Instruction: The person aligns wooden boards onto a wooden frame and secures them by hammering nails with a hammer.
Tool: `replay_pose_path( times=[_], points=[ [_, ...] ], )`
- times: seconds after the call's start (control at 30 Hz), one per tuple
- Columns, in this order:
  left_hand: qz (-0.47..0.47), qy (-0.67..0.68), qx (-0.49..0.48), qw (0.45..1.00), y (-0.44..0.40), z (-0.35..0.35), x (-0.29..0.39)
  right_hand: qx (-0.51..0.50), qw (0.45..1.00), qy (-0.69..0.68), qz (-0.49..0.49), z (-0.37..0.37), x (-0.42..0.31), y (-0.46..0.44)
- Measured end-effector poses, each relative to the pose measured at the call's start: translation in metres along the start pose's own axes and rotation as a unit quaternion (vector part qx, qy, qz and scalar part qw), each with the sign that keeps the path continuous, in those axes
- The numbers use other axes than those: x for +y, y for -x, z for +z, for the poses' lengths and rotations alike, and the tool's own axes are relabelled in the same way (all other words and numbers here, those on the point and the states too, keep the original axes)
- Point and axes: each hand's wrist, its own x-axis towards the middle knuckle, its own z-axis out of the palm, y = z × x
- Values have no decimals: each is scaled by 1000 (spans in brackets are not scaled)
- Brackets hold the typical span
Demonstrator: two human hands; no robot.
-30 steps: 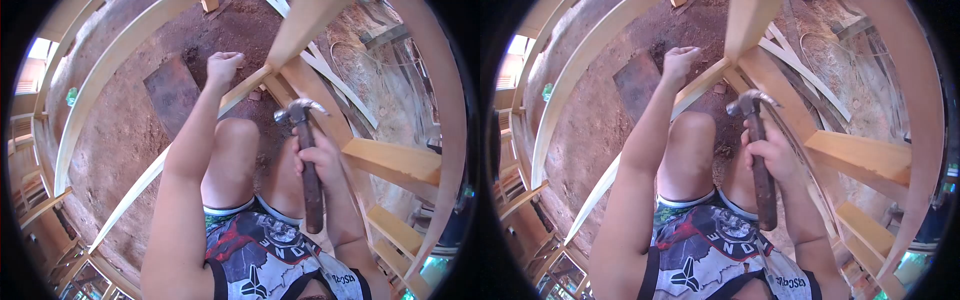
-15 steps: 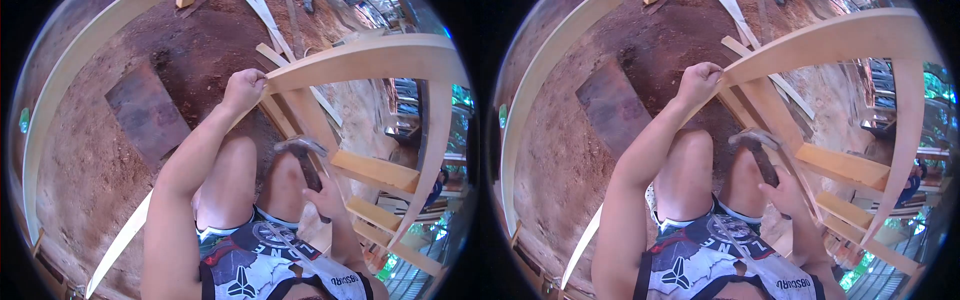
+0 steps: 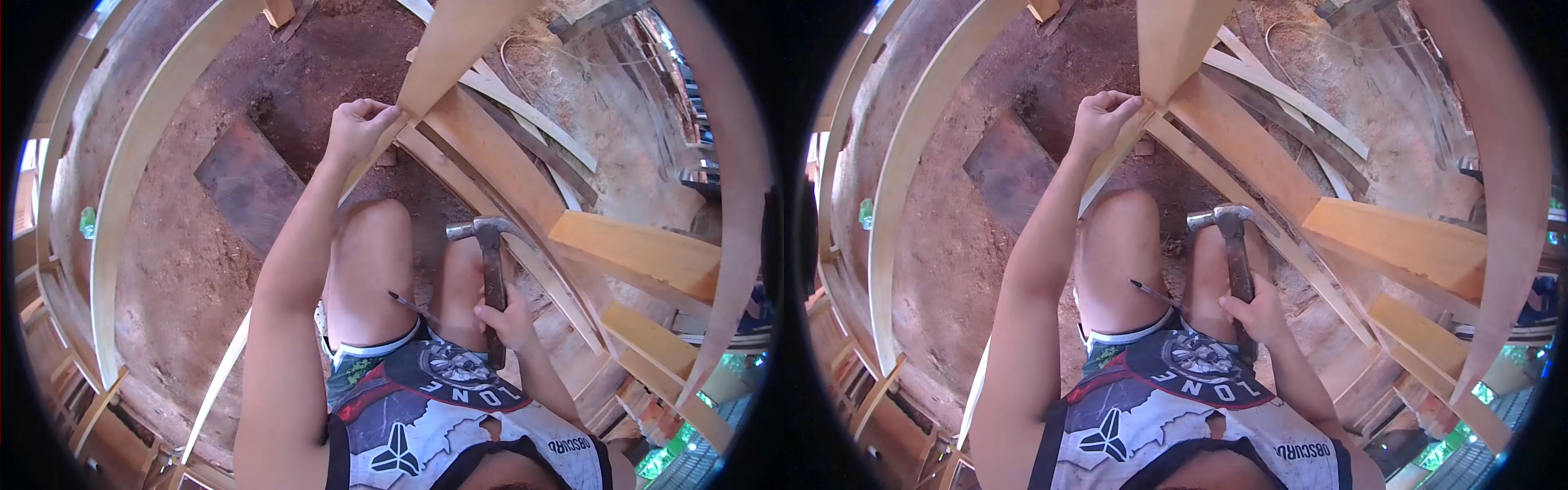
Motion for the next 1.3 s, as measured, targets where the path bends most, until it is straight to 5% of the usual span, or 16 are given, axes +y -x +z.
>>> replay_pose_path(
  times=[0.63,0.7,0.9,1.3],
  points=[
    [-109,74,-27,991,-7,-1,-4,-49,991,-121,7,-10,4,-17],
    [-111,239,-6,965,-6,2,-3,-48,991,-121,8,-11,5,-16],
    [-107,96,-12,990,-6,0,-6,-43,993,-114,4,-10,7,-17],
    [-92,118,-21,988,-8,0,-16,-37,992,-118,-6,-10,1,-15]
  ],
)
